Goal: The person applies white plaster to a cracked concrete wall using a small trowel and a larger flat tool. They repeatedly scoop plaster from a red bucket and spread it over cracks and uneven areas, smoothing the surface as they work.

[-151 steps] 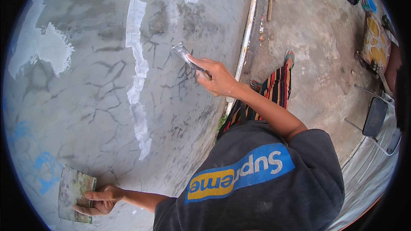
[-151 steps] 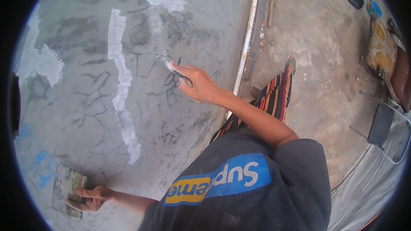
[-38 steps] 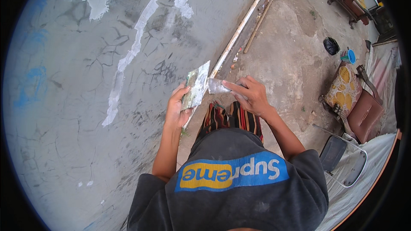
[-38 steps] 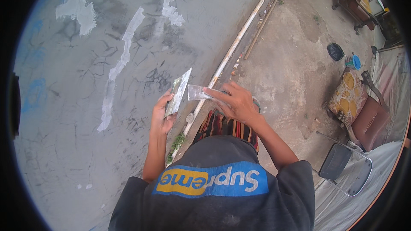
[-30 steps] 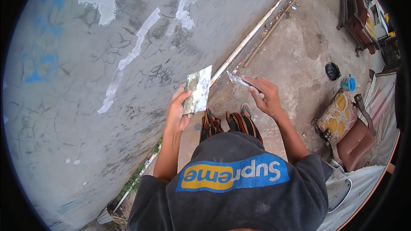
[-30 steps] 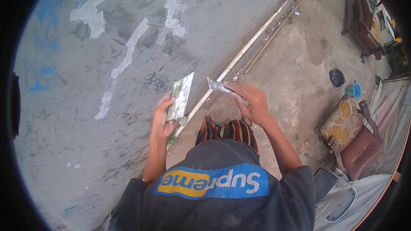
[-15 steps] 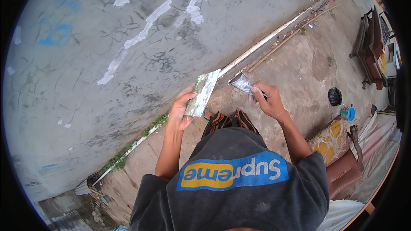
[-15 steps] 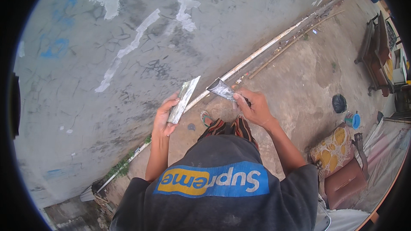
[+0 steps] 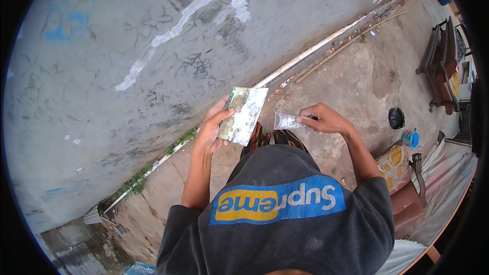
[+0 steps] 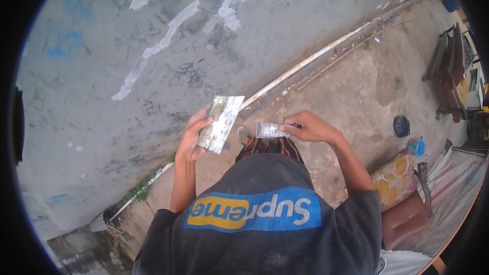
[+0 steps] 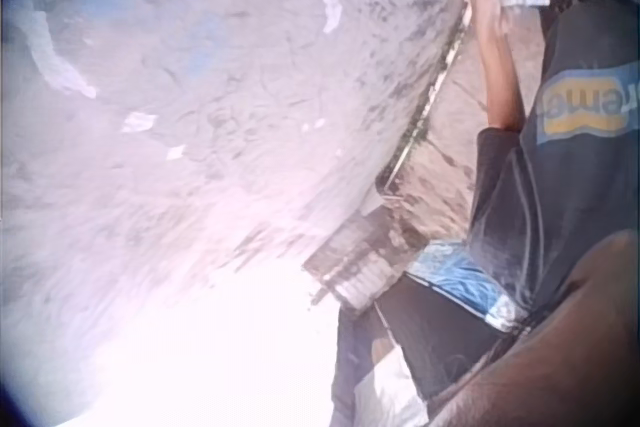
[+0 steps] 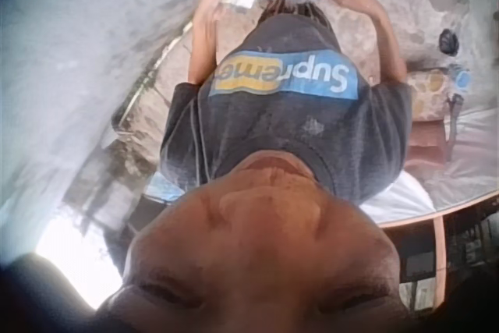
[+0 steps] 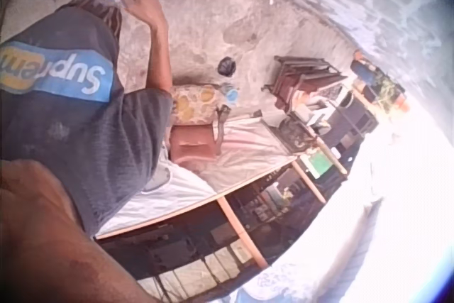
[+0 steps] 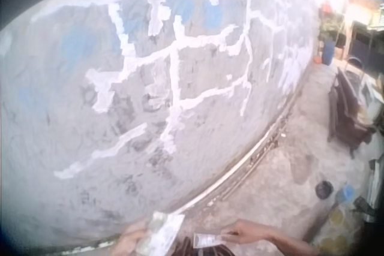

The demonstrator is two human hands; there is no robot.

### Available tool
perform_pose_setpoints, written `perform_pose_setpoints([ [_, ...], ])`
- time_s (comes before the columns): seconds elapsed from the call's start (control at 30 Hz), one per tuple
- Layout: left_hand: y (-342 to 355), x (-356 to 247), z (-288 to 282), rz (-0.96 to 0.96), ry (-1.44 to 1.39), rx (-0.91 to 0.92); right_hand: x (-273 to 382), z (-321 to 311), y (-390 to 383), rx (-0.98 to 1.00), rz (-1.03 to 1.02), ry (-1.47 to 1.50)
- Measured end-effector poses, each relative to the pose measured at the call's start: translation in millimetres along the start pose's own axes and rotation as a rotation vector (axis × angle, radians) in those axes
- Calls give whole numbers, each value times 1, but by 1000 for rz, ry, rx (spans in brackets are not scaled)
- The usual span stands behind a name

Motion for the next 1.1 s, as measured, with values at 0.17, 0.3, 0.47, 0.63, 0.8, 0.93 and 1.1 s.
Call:
perform_pose_setpoints([
  [0.17, 3, -2, -17, -161, 425, 32, 35, -37, -14, -163, 67, -399],
  [0.3, 16, 2, -32, -330, 571, 136, 46, -40, 15, -12, 66, -549],
  [0.47, 27, -1, -37, -386, 637, 244, 42, -41, 47, 135, 90, -510],
  [0.63, 32, 4, -47, -389, 642, 281, 38, -32, 61, 252, 134, -444],
  [0.8, 35, 3, -45, -462, 582, 249, 26, -20, 70, 284, 114, -435],
  [0.93, 48, 14, -61, -418, 563, 207, 25, -15, 78, 328, 84, -362],
  [1.1, 51, 12, -57, -563, 550, 183, 24, -5, 91, 365, 43, -281],
])
Point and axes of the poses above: each hand's wrist, its own y-axis towards the middle knuckle, its own z-axis out of the palm, x = y × z, the point moved 6 cm from there along y, towards the middle knuckle, and after that the axes turned 11 degrees about x, right-handed, at the moved point
